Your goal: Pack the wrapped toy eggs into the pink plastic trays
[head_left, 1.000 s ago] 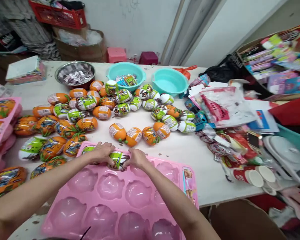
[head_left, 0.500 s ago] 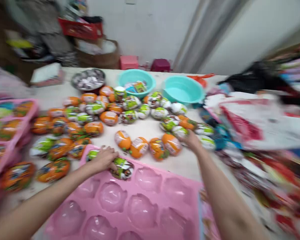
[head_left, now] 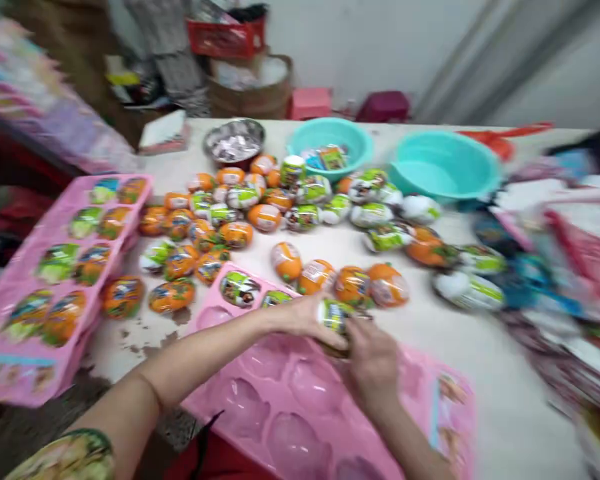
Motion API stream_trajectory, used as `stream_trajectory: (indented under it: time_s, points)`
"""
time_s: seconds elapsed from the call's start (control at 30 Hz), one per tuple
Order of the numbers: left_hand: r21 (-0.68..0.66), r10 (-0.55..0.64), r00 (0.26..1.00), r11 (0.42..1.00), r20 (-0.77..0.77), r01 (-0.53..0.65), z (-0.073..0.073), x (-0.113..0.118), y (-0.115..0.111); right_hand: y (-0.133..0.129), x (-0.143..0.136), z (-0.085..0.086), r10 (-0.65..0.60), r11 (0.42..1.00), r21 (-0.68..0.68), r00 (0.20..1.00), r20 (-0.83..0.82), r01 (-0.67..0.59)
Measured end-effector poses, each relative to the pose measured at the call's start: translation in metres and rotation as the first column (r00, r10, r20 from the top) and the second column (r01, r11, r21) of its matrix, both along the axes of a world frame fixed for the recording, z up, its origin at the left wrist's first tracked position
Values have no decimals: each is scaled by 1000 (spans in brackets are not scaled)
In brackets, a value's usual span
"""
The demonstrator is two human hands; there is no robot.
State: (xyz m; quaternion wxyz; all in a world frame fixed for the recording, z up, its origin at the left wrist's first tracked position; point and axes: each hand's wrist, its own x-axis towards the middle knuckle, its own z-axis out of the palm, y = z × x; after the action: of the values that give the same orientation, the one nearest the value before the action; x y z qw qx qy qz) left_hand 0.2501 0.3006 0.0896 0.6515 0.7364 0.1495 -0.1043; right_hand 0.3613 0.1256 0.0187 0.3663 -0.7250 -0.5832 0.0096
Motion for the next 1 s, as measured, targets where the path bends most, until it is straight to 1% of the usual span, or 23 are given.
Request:
stream_trajectory:
  time_s: [0.03,0.07,0.1,0.13,0.17,0.2,0.23,0.27,0.3,0.33,0.37,0.4,0.43,0.47,0.53,0.6,0.63,0.67,0.73,0.8,0.83,0.9,1.0]
  points:
    - [-6,-33,998,999,-48,33,-4,-1,-5,-22,1,8,6,1000,-5,1000,25,-6]
    - [36,-31,996,999,-81,34,-10,-2,-8,-37,4,13,-7,1000,-5,999,34,8]
    - [101,-18,996,995,-89,27,-19,-2,-11,-47,9,16,-42,999,-15,999,22,42]
    - [170,-14,997,985,-70,26,-28,-2,-13,-51,18,17,-90,995,-45,996,-15,89]
    - [242,-29,999,970,-35,37,-37,-1,-16,-51,29,15,-140,986,-106,988,-71,132]
    - [318,-69,998,946,-2,66,-46,1,-18,-49,42,12,-178,968,-201,975,-134,149]
    - [400,-122,992,911,15,105,-54,4,-22,-45,56,7,-184,941,-320,962,-203,113]
    - [488,-166,986,861,11,140,-60,7,-25,-40,68,1,-158,896,-443,949,-271,22]
    - [575,-191,982,802,-6,159,-65,10,-28,-34,78,-5,-123,831,-550,938,-326,-82]
    - [645,-199,979,744,-34,174,-69,13,-30,-28,86,-10,-100,752,-638,929,-356,-164]
    - [685,-204,976,701,-72,197,-71,16,-31,-23,91,-15,-92,676,-706,927,-364,-210]
    - [695,-214,970,680,-118,235,-71,19,-30,-18,94,-18,-95,622,-750,929,-359,-226]
    - [679,-231,958,677,-172,285,-70,22,-28,-15,95,-20,-106,594,-773,931,-349,-222]
    - [642,-254,939,686,-232,344,-68,26,-25,-13,95,-20,-119,583,-783,931,-345,-215]
    - [528,-314,876,705,-366,473,-61,36,-18,-11,92,-19,-145,584,-786,926,-348,-204]
    - [452,-353,804,685,-479,571,-55,47,-15,-10,88,-15,-163,594,-788,935,-315,-162]
    - [457,-351,782,660,-514,596,-53,52,-15,-11,85,-13,-170,600,-791,946,-276,-123]
    - [482,-341,776,631,-531,608,-52,55,-16,-11,81,-10,-176,607,-791,957,-231,-79]
    - [558,-314,800,587,-511,587,-53,57,-21,-12,73,-7,-191,614,-790,970,-152,-2]
    - [606,-306,828,571,-470,554,-58,56,-23,-12,67,-5,-211,608,-793,971,-116,38]
    - [612,-300,834,572,-463,546,-60,55,-23,-11,65,-5,-219,602,-798,969,-115,41]
    - [600,-293,840,595,-458,535,-64,56,-19,-12,66,-7,-222,595,-803,967,-125,33]
    - [507,-300,804,650,-513,566,-65,65,-13,-13,72,-12,-213,616,-788,962,-174,-6]
